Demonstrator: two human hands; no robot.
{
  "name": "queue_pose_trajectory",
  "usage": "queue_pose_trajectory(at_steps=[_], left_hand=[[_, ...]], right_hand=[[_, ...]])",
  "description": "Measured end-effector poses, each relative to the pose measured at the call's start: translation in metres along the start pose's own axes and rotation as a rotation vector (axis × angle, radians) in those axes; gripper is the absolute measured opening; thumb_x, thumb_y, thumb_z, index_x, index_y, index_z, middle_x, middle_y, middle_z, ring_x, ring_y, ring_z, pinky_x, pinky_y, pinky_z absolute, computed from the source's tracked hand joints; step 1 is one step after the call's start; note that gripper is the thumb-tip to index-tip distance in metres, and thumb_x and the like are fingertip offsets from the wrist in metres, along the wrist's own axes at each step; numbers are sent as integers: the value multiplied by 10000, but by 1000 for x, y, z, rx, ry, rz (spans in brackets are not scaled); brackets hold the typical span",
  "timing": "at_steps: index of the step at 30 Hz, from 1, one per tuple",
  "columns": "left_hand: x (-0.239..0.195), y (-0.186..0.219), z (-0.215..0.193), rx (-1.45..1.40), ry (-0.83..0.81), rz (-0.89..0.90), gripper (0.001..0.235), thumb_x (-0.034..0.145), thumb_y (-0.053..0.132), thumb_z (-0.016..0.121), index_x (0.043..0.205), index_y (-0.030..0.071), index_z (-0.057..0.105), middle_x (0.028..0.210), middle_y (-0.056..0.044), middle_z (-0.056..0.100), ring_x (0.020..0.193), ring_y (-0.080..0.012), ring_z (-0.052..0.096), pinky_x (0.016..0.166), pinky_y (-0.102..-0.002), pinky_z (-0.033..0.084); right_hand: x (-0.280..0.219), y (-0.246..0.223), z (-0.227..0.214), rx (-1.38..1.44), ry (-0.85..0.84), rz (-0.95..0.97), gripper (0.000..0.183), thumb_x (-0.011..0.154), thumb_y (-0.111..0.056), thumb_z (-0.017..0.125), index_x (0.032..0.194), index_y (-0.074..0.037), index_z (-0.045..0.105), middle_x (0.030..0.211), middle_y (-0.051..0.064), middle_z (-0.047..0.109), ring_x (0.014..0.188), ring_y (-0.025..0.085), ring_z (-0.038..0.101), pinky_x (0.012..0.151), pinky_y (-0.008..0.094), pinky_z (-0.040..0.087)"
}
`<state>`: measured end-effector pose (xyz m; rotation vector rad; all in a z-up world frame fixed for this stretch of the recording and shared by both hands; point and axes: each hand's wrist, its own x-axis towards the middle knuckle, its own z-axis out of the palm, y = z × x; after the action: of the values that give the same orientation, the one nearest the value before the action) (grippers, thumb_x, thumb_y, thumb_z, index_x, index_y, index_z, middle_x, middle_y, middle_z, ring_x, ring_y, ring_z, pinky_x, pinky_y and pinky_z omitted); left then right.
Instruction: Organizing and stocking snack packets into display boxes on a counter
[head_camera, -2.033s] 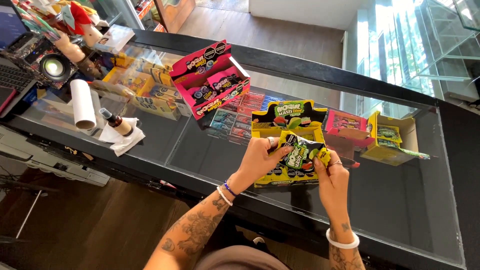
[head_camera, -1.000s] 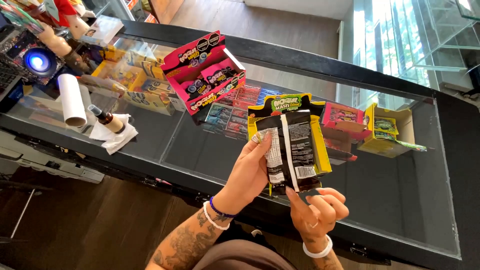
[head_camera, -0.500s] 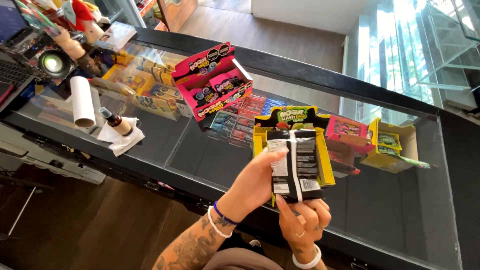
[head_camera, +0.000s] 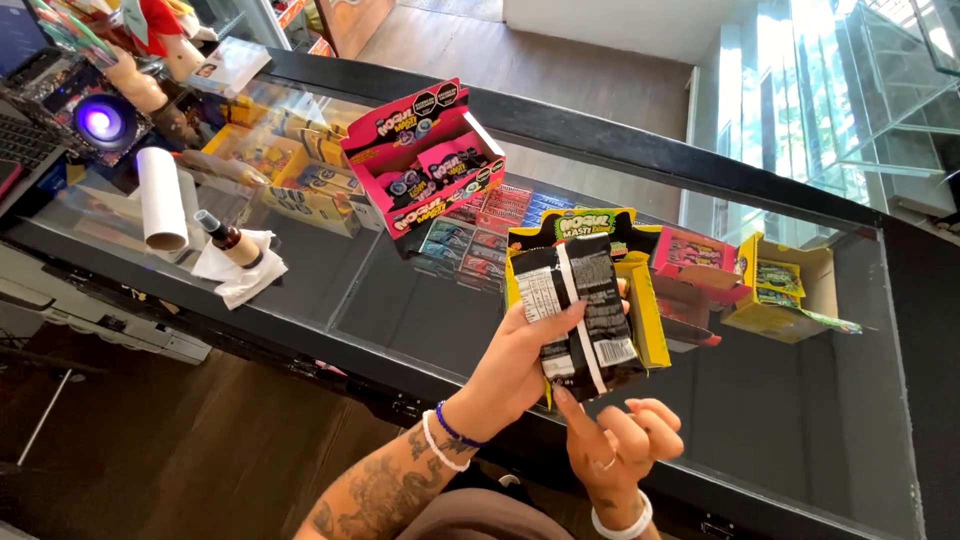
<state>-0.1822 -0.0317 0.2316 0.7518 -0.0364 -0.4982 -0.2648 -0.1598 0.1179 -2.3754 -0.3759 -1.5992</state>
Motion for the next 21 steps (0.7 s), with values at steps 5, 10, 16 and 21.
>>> queue_pose_trajectory(at_steps=[5, 10, 16, 21], left_hand=[[4, -8, -4, 61, 41, 114, 396, 994, 155, 714, 1372, 41, 684, 1292, -82, 756, 1173, -236, 714, 1007, -435, 609], [-6, 12, -2, 226, -9, 287, 379, 947, 120, 786, 1305, 20, 711, 1220, -99, 784, 1121, -235, 754, 971, -399, 647], [-7, 0, 1, 221, 18, 359, 363, 889, 92, 845, 1226, 11, 740, 1165, -97, 804, 1051, -207, 764, 971, -385, 651], [-1, -5, -5, 188, 53, 276, 296, 917, 110, 820, 1189, 36, 729, 1131, -76, 789, 1024, -220, 751, 900, -392, 652]], right_hand=[[2, 4, 6, 153, 31, 118, 234, 971, -127, 863, 1144, -280, 825, 964, -18, 381, 957, 250, 390, 772, 429, 487], [37, -3, -5, 687, 157, 605, 327, 946, -217, 771, 1144, -86, 545, 1146, 118, 497, 973, 226, 564, 821, 357, 606], [46, 8, -12, 781, -123, 806, 279, 1041, -213, 678, 814, -63, 617, 874, 36, 587, 837, 146, 516, 773, 274, 399], [46, -6, -9, 679, -16, 765, 415, 1087, -244, 615, 710, -80, 565, 748, 18, 543, 787, 155, 515, 790, 283, 414]])
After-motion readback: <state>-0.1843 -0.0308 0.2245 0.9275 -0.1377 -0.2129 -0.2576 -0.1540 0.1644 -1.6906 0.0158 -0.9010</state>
